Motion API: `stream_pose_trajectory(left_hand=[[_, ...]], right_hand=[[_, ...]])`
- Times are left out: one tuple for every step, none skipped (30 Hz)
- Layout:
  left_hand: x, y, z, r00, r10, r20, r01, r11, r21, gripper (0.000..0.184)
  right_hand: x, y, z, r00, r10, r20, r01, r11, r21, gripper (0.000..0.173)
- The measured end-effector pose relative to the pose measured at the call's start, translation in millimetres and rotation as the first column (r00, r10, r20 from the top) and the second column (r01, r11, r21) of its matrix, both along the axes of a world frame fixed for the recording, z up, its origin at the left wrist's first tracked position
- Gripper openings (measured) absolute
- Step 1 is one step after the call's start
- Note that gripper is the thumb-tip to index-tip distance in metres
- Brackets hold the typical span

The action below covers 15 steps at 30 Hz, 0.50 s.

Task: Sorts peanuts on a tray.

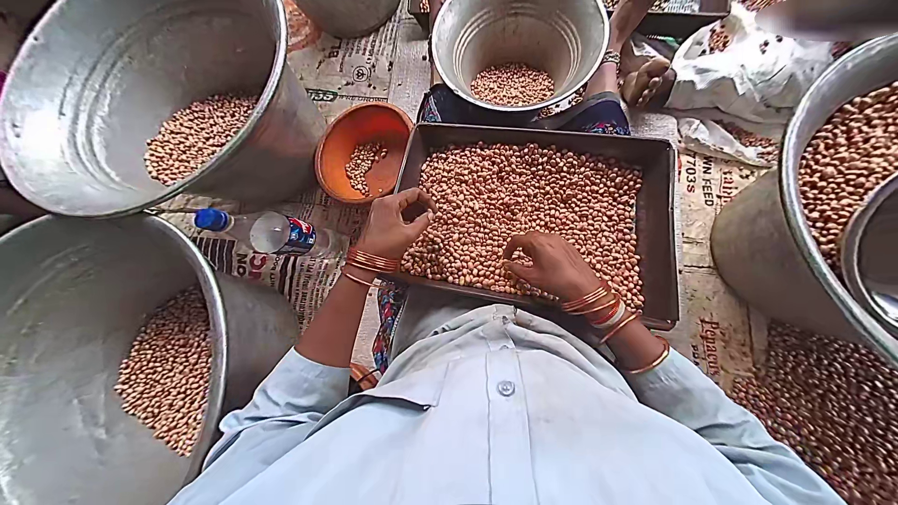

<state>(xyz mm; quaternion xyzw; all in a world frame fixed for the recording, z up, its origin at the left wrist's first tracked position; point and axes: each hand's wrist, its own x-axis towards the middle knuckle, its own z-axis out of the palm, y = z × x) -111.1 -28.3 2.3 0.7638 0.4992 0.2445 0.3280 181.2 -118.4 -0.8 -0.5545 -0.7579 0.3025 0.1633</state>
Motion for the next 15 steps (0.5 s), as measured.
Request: stream_pose_trajectory(left_hand=[[-5,2,1,0.999,0.000,0.041,0.001,0.999,-0.032,0.021],[-6,2,3,0.999,-0.009,0.041,0.011,0.998,-0.054,0.023],[-5,0,4,1.000,-0.026,0.005,0.026,0.998,-0.060,0.021],[0,-5,4,0.998,-0.045,-0.048,0.043,0.998,-0.037,0.016],[7,-10,4,0.991,-0.070,-0.113,0.069,0.998,-0.010,0.012],[14,-15,4,0.979,-0.085,-0.184,0.088,0.996,0.006,0.013],[21,-19,3,0.965,-0.095,-0.246,0.098,0.995,0.002,0.016],[26,-22,2,0.951,-0.106,-0.290,0.108,0.994,-0.009,0.018],[28,-24,-1,0.943,-0.118,-0.312,0.120,0.993,-0.012,0.019],[29,-25,-3,0.944,-0.129,-0.303,0.135,0.991,-0.001,0.018],[26,-24,-4,0.955,-0.137,-0.264,0.144,0.989,0.007,0.016],[22,-23,-5,0.973,-0.134,-0.189,0.136,0.991,-0.004,0.014],[16,-20,-6,0.989,-0.114,-0.090,0.110,0.993,-0.043,0.013],[10,-17,-3,0.995,-0.095,0.014,0.096,0.988,-0.119,0.013],[3,-13,1,0.991,-0.092,0.098,0.111,0.972,-0.207,0.013]], right_hand=[[7,-1,7,0.987,-0.029,-0.157,0.022,0.999,-0.044,0.014],[13,-4,14,0.938,-0.076,-0.338,0.046,0.994,-0.094,0.012],[19,-9,20,0.852,-0.135,-0.505,0.058,0.984,-0.166,0.010],[23,-11,25,0.761,-0.193,-0.619,0.062,0.972,-0.227,0.008],[24,-11,28,0.690,-0.242,-0.682,0.069,0.960,-0.271,0.009],[23,-11,30,0.654,-0.277,-0.704,0.085,0.952,-0.295,0.011],[21,-10,33,0.668,-0.290,-0.685,0.103,0.948,-0.302,0.011],[17,-8,35,0.725,-0.281,-0.629,0.116,0.950,-0.291,0.011],[11,-7,38,0.797,-0.250,-0.550,0.123,0.959,-0.257,0.010],[5,-5,38,0.873,-0.195,-0.448,0.118,0.974,-0.195,0.009],[-2,-2,36,0.934,-0.121,-0.336,0.086,0.989,-0.118,0.008],[-10,3,33,0.975,-0.048,-0.217,0.039,0.998,-0.047,0.008],[-19,10,30,0.995,0.008,-0.102,-0.009,1.000,-0.009,0.010],[-25,14,28,0.998,0.050,-0.027,-0.050,0.999,0.011,0.011],[-29,16,27,0.997,0.082,0.007,-0.082,0.996,0.020,0.012]])
